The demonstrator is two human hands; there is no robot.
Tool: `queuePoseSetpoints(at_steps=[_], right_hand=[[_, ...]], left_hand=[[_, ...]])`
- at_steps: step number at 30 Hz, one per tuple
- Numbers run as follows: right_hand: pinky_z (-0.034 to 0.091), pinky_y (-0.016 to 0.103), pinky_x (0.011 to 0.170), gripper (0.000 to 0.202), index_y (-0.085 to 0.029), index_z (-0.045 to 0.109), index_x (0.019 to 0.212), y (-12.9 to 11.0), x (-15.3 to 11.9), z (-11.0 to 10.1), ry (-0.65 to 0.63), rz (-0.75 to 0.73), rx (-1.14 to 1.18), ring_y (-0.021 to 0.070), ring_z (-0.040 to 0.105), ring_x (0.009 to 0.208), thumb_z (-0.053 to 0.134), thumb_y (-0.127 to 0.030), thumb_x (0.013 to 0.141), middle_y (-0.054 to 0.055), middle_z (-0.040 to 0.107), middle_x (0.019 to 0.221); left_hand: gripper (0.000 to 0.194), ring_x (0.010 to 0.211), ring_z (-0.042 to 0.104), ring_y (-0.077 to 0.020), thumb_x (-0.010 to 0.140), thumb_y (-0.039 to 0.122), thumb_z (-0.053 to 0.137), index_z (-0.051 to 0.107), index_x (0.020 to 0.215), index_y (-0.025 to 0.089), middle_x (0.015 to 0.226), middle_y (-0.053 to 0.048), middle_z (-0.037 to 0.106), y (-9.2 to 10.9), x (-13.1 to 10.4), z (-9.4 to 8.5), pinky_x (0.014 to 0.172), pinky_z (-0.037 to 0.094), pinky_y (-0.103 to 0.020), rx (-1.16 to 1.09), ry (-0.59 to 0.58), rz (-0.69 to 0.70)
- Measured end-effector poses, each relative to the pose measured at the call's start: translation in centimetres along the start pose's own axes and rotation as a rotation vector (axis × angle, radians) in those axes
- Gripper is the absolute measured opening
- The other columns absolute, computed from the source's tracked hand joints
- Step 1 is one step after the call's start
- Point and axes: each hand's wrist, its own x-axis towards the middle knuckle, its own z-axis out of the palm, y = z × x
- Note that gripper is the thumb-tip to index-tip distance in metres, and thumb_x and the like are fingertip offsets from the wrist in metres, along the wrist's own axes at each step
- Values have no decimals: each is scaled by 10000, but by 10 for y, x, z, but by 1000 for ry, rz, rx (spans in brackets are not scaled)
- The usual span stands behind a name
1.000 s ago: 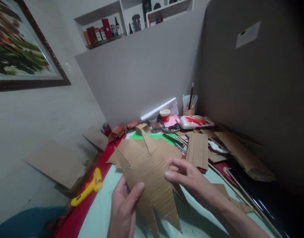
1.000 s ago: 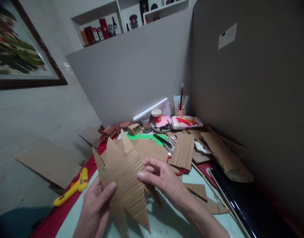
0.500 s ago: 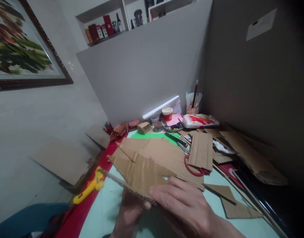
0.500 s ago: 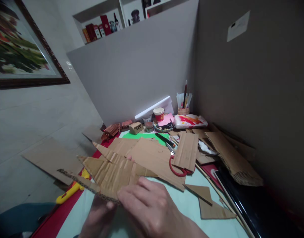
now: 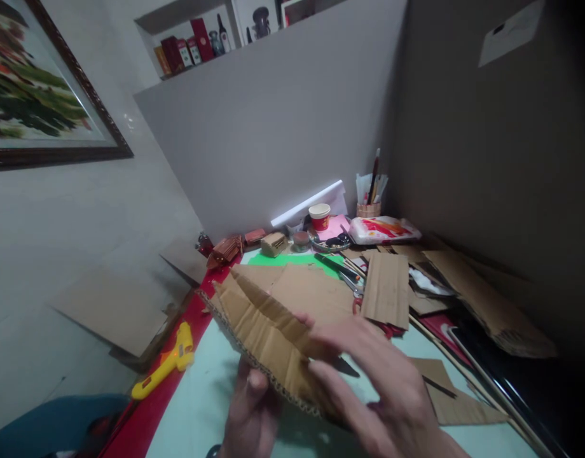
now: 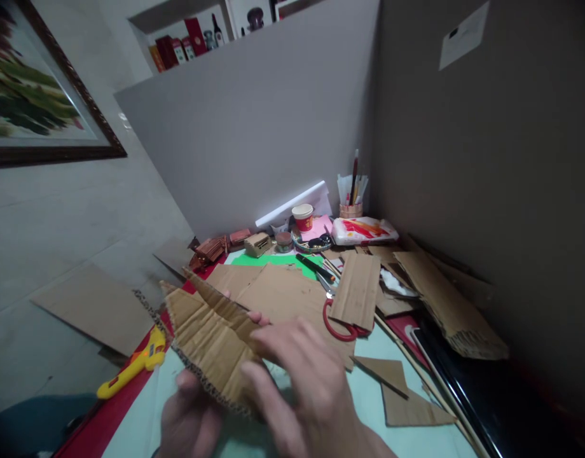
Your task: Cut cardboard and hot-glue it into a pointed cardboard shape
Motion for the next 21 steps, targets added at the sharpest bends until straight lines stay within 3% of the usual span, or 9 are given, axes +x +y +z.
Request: queuePoseSetpoints(at_steps=[3,5,9,12,16,21], right_hand=[[579,358,876,322,-205,571,1227,5,0,-2,-78,247,-119,230,689,1020,678,-236,925,79,711,1114],[602,366,900,434,-206,524,1333,6,-3,0,-211,400,-32,236,688,1095,659,-298,931,94,699,1204],[510,321,1093,516,-208,356,1517,2,-9,9,-441,504,246,172,577,1324,487,-292,1025,114,573,1461],[459,334,1147,504,-163,300,1540,-2,-13,16,-447,482,255,175,508,1400,379,-254,1050,160,504,1524],[503,362,1105,525,-129,284,1541,-1,-15,19,-439,434,238,213,538,1376,368,-264,1041,198,511,1506],[501,473,1109,558,-210,345,1555,2,-18,16,-366,545,201,276,512,1395,385,-458,1057,136,512,1521]], left_hand=[[391,1389,520,-375,750,548,801,815,1053,301,1192,-63,785,6,1,-5,1172,395,-532,-94,-149,-65],[295,1403,507,-371,798,510,773,839,972,281,1207,-67,783,7,0,-6,1191,370,-526,-159,-213,-91],[280,1390,528,-348,867,452,717,838,1030,260,1267,-70,760,6,0,1,1189,377,-495,-225,-171,-88],[298,1339,585,-327,911,445,666,828,1085,265,1220,-63,781,9,1,15,1183,385,-469,-250,-176,-114],[277,1302,616,-332,861,454,724,847,1020,263,1069,-67,823,16,4,37,1172,395,-464,-212,-230,-92],[419,1354,568,-352,859,567,685,833,1070,236,1246,-99,764,10,3,42,1174,391,-488,-171,-173,-183]])
